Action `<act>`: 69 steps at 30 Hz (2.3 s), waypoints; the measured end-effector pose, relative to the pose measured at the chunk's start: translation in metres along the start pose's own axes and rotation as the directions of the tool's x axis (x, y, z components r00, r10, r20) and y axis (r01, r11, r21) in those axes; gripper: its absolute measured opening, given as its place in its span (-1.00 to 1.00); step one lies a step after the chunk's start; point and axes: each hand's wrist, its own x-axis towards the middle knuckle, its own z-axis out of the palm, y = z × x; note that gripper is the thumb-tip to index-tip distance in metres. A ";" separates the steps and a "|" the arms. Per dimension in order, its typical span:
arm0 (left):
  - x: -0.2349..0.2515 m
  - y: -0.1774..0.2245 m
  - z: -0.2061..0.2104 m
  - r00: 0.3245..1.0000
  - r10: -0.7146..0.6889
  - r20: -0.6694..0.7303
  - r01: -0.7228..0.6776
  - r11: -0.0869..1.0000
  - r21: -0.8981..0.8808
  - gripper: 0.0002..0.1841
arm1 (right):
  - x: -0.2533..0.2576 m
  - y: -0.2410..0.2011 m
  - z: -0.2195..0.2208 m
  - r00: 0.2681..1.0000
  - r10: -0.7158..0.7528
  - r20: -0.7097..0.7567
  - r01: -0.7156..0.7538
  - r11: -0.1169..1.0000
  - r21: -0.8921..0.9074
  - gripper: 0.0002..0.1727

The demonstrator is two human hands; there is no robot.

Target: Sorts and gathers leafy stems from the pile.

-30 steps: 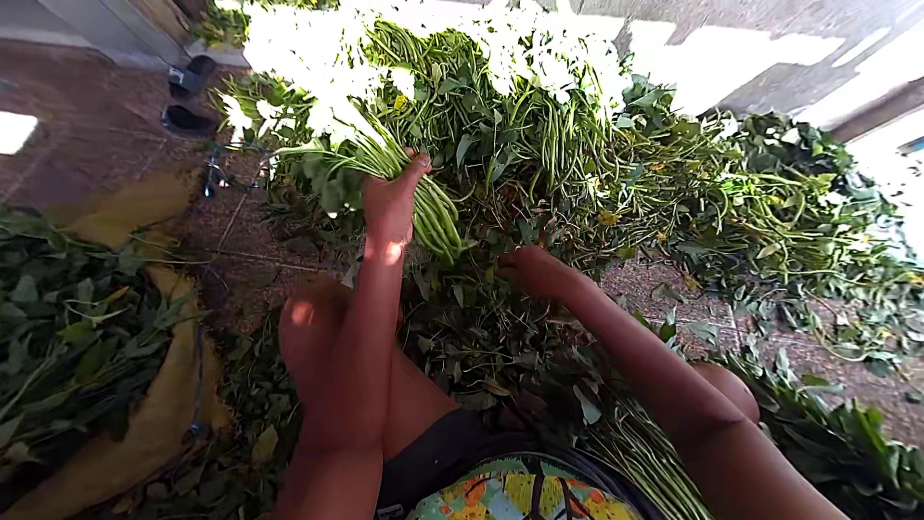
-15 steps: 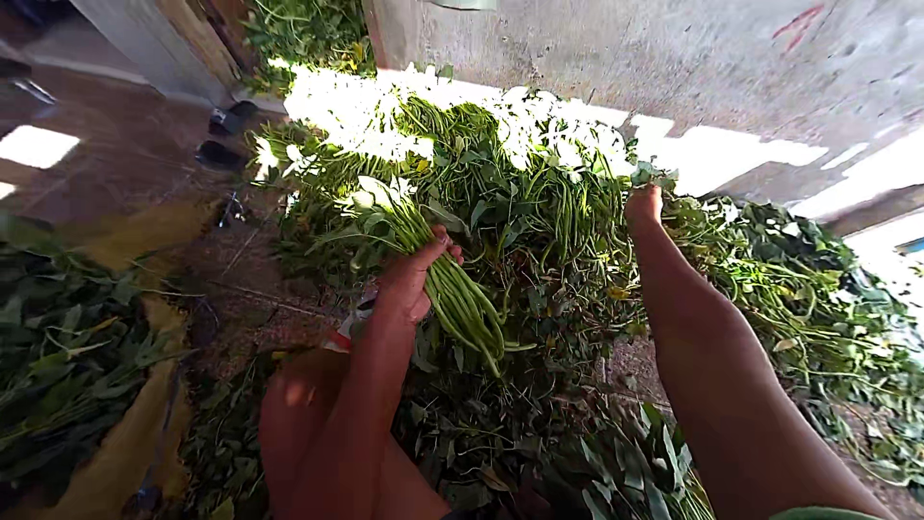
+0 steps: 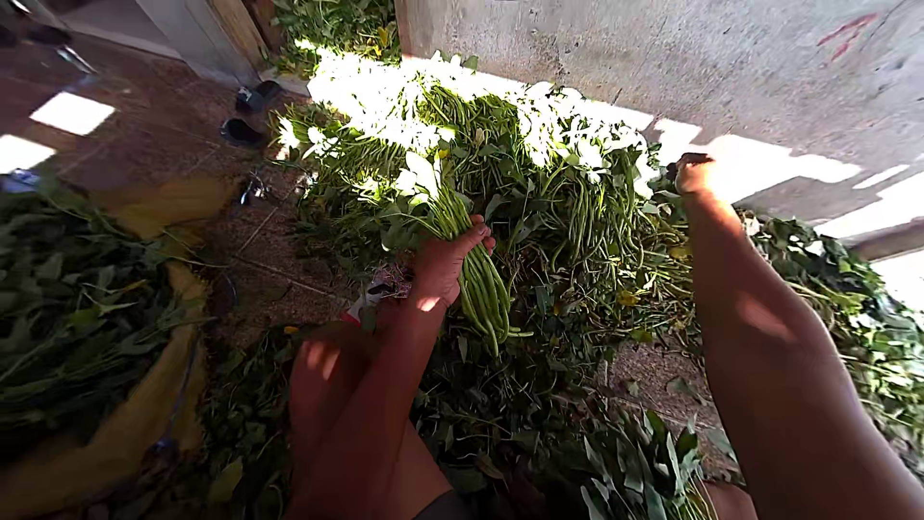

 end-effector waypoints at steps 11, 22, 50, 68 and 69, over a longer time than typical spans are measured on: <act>0.000 0.009 0.000 0.998 -0.057 -0.001 0.057 0.998 -0.014 -0.90 | -0.018 0.006 0.044 0.995 0.069 0.069 -0.055 0.980 -0.189 -0.42; -0.005 0.008 -0.005 0.995 -0.094 -0.027 0.095 0.994 0.058 -0.85 | -0.028 -0.075 -0.060 0.995 -0.073 -0.061 0.038 0.894 -0.446 -0.44; 0.001 -0.011 -0.012 0.996 -0.022 -0.086 0.049 0.942 0.332 -0.74 | -0.379 0.041 0.137 0.881 -0.289 0.374 -0.089 0.676 0.731 -0.64; -0.010 -0.016 -0.015 0.877 -0.150 0.457 0.029 0.965 0.260 -0.79 | -0.347 -0.005 0.074 0.538 -0.367 0.759 -0.475 0.611 0.633 -0.91; -0.011 -0.016 -0.014 0.874 -0.153 0.461 0.034 0.966 0.256 -0.77 | -0.350 -0.003 0.073 0.539 -0.368 0.758 -0.469 0.616 0.633 -0.93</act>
